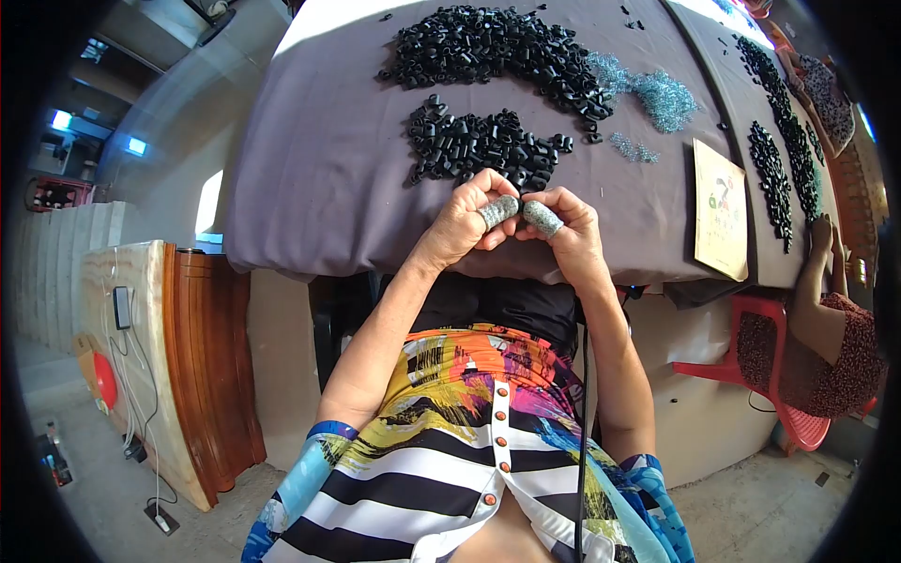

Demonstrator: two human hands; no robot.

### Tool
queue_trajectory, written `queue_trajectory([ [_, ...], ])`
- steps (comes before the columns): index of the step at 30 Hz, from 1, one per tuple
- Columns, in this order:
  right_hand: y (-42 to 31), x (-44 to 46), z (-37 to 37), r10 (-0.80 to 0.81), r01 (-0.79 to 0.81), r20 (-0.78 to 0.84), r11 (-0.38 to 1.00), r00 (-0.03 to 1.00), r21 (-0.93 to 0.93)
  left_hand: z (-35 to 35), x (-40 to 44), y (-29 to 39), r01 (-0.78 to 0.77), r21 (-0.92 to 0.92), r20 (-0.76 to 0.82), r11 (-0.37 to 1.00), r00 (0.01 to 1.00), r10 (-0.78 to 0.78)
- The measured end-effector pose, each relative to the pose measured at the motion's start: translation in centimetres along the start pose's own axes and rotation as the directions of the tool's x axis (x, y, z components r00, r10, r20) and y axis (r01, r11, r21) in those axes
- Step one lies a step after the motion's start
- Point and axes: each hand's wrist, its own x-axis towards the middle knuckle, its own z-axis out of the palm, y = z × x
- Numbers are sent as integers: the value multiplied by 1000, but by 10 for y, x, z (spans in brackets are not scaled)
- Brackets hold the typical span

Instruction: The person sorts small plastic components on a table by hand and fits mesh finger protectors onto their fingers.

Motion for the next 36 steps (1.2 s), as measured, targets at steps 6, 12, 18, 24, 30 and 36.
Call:
queue_trajectory([
  [6,-7,-1,-2,93,-93,-5,994,996,53,2,-1,1,1,31,-2,1000,1000,-1],
  [12,-5,-2,-2,17,-16,72,1000,997,-18,1,-1,1,-10,15,11,1000,1000,10],
  [18,-3,-1,-3,10,-16,87,998,996,67,1,-2,2,-29,-42,45,999,999,31],
  [24,-4,-1,-2,13,-17,73,998,997,55,-2,-2,0,-19,-46,62,999,998,22],
  [30,-3,0,-3,-6,-2,98,996,995,86,-3,-3,1,-13,-75,84,997,996,20],
  [36,-1,1,-7,-12,2,158,998,987,60,-2,-3,2,-3,-16,88,1000,996,5],
])
